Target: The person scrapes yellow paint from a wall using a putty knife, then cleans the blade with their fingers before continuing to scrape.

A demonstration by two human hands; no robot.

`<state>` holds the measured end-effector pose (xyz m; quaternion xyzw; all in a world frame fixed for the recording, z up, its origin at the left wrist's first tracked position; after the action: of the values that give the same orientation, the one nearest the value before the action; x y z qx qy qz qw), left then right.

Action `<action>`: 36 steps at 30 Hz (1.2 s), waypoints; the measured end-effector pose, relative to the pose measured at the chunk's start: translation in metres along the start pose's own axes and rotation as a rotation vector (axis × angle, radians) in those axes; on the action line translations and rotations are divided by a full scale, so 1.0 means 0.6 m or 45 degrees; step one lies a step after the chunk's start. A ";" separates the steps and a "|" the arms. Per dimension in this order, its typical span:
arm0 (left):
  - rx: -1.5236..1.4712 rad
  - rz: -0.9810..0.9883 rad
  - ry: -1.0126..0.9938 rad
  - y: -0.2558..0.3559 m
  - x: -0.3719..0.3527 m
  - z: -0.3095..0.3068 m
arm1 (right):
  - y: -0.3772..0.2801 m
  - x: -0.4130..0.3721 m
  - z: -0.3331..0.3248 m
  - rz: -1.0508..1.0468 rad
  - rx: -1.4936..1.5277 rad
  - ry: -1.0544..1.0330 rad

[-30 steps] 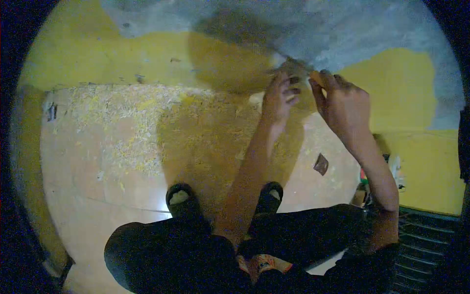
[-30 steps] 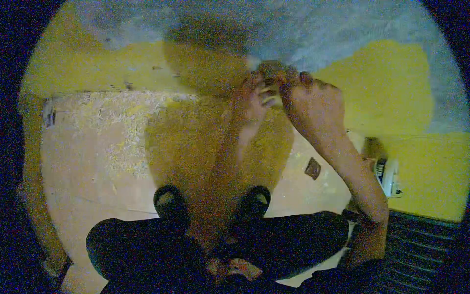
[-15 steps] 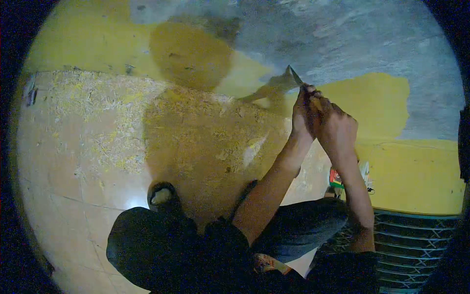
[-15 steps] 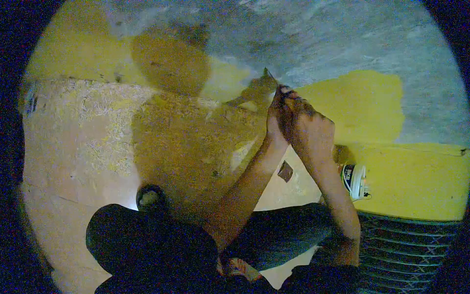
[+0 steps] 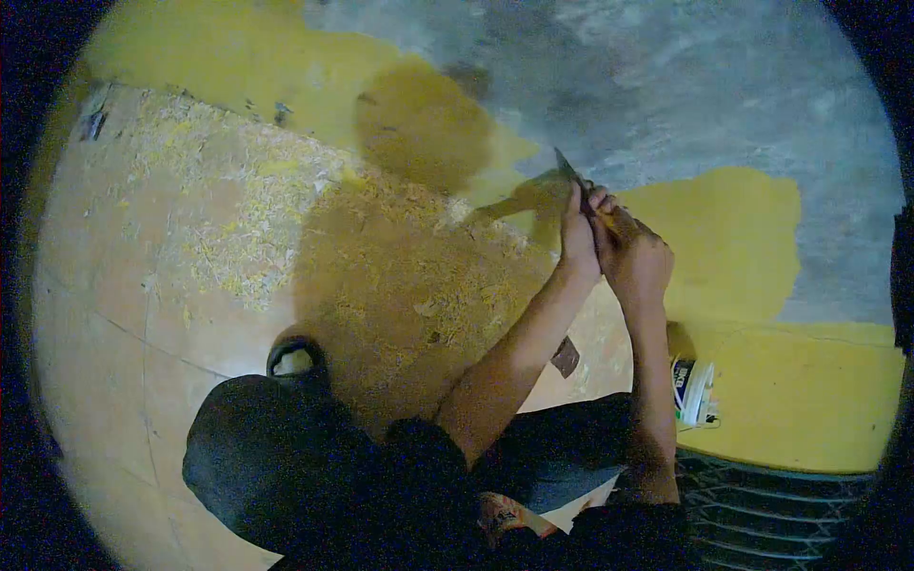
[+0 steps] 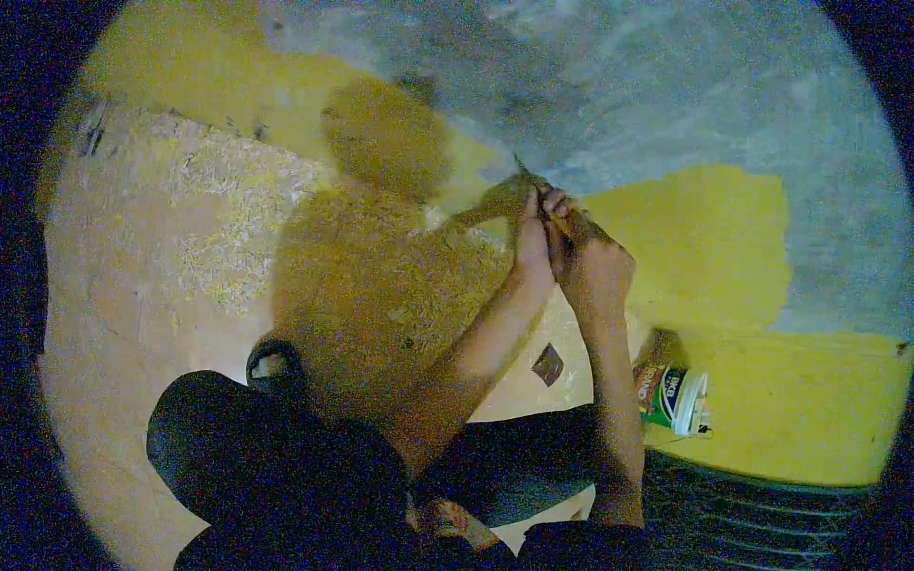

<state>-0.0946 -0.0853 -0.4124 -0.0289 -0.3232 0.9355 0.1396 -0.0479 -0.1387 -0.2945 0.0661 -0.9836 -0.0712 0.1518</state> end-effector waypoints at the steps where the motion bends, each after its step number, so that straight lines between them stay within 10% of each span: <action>1: 0.007 -0.020 0.011 0.001 -0.004 0.000 | -0.001 -0.001 0.003 -0.026 0.011 -0.005; 36: 0.373 0.071 0.034 0.030 0.005 -0.022 | 0.045 -0.014 0.080 -0.072 0.159 0.041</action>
<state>-0.0999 -0.0901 -0.4339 -0.0297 -0.1804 0.9757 0.1208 -0.0574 -0.1049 -0.3377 0.1042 -0.9813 -0.0129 0.1611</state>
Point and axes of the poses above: each hand's wrist, its own x-axis towards the middle knuckle, its own z-axis out of the palm, y = z × x, the point moved 9 cm from there along x, towards the middle knuckle, and after that the axes turned 10 degrees about x, right-handed, at the moved point
